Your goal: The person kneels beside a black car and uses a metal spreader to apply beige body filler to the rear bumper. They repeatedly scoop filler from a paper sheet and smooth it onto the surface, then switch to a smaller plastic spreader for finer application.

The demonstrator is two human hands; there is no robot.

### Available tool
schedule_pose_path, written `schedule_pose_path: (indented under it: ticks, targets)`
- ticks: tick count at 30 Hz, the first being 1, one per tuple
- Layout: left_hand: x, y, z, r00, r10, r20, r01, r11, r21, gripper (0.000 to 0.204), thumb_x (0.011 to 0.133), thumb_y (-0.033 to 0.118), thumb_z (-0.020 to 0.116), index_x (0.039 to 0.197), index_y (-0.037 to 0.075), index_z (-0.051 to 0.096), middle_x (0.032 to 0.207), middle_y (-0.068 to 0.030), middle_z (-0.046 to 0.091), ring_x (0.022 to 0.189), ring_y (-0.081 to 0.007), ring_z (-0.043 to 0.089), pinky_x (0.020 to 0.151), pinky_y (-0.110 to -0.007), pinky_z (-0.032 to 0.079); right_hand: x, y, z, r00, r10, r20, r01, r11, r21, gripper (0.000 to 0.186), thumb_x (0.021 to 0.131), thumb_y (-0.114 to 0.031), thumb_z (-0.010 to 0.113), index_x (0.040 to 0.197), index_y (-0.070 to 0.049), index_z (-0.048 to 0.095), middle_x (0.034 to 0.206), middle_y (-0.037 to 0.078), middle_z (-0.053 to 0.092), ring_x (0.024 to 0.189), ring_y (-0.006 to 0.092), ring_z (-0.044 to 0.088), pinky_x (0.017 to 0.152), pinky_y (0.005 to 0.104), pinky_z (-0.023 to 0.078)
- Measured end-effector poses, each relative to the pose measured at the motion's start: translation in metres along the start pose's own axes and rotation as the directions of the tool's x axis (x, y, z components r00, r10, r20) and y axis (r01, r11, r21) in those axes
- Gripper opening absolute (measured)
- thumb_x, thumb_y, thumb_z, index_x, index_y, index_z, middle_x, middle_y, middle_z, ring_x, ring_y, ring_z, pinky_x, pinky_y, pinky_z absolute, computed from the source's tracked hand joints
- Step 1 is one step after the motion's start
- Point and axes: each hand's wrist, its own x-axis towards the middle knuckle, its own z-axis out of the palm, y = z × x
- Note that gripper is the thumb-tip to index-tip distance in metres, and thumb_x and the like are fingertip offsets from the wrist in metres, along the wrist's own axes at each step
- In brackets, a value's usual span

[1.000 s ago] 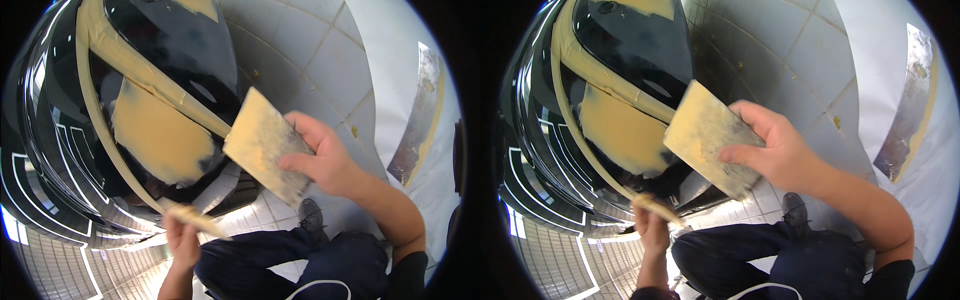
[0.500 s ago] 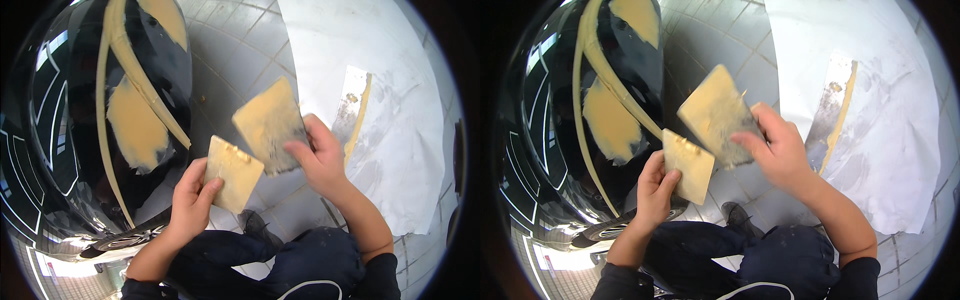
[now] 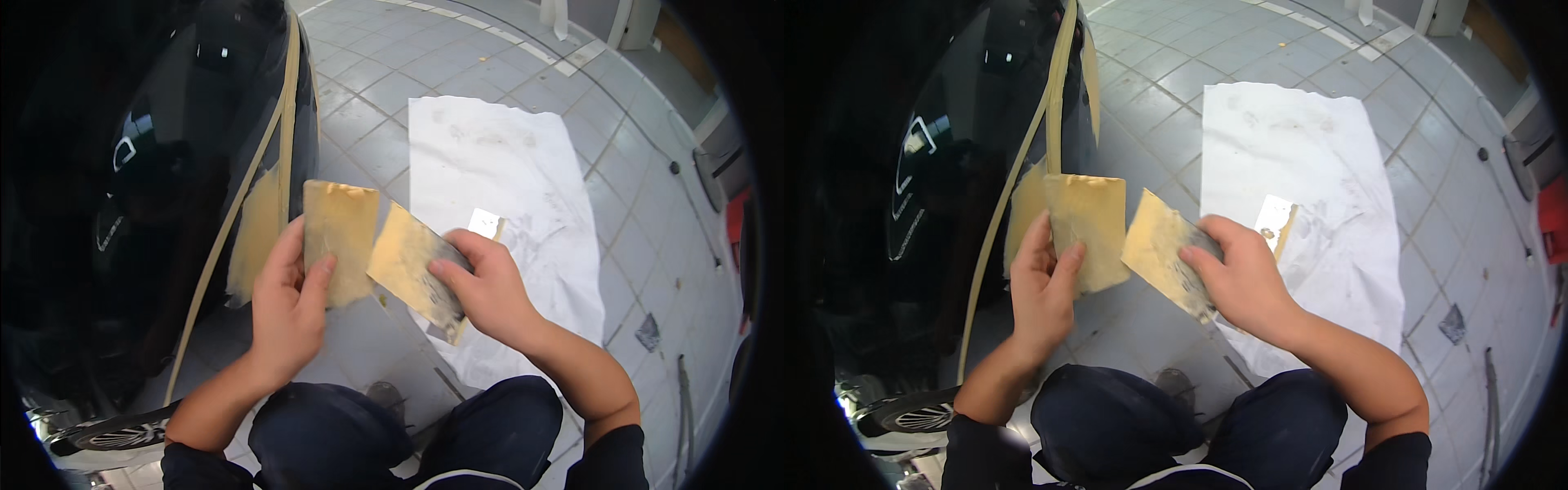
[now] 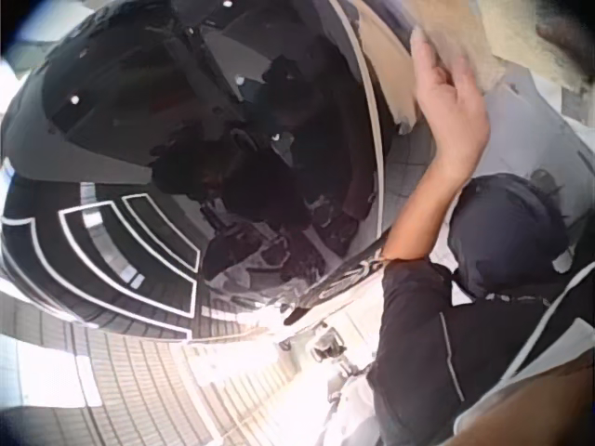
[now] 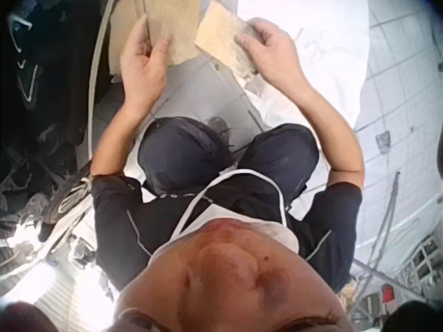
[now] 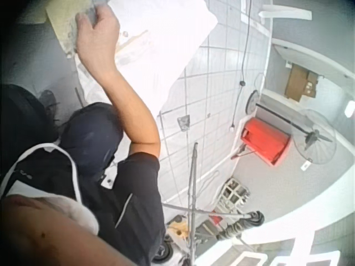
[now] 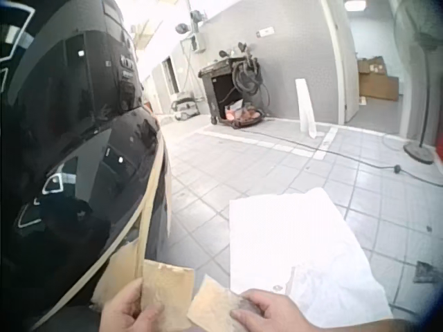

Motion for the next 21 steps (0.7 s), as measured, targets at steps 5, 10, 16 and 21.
schedule_pose_path:
  ticks: [5,10,16,21]
  targets:
    - [0.015,-0.014,-0.024,0.968,-0.24,0.075,0.251,0.911,-0.328,0.048,0.105,-0.004,0.051,0.152,-0.007,0.044,0.13,-0.0141,0.069,0.117,-0.0151,0.067,0.1,-0.028,0.051,0.018,-0.008,0.027,0.997,0.067,-0.049,-0.062,0.994,0.092,0.017,0.103,-0.011,0.064,0.112,0.003,0.066,0.09,0.005,0.068,0.082,0.0087,0.061,0.072,0.0282,0.05]
    - [0.022,-0.041,-0.012,0.87,-0.206,0.449,0.284,0.952,-0.115,0.045,0.104,-0.002,0.054,0.149,-0.006,0.05,0.124,-0.0165,0.072,0.114,-0.0167,0.069,0.097,-0.029,0.053,0.021,-0.052,0.014,0.956,-0.177,-0.234,0.135,0.973,-0.187,0.011,0.1,-0.009,0.066,0.104,0.001,0.068,0.087,0.009,0.072,0.078,0.0129,0.065,0.067,0.0298,0.05]
    - [0.025,-0.082,0.04,0.891,-0.285,0.352,0.453,0.527,-0.719,0.045,0.106,0.001,0.052,0.151,-0.005,0.048,0.125,-0.0188,0.073,0.111,-0.019,0.072,0.095,-0.031,0.055,0.038,-0.022,-0.028,0.49,-0.754,0.437,0.636,-0.033,-0.771,0.034,0.079,0.002,0.069,0.109,-0.011,0.078,0.106,0.004,0.078,0.095,0.023,0.074,0.074,0.0309,0.056]
    - [0.02,-0.084,0.051,0.923,-0.169,0.345,0.343,0.769,-0.54,0.046,0.107,0.0,0.052,0.151,-0.006,0.045,0.126,-0.0166,0.071,0.112,-0.0165,0.069,0.098,-0.029,0.053,0.049,0.042,-0.033,0.565,-0.805,0.18,0.323,0.015,-0.946,0.043,0.082,-0.011,0.068,0.125,-0.012,0.074,0.112,0.003,0.074,0.096,0.0199,0.071,0.075,0.0314,0.055]
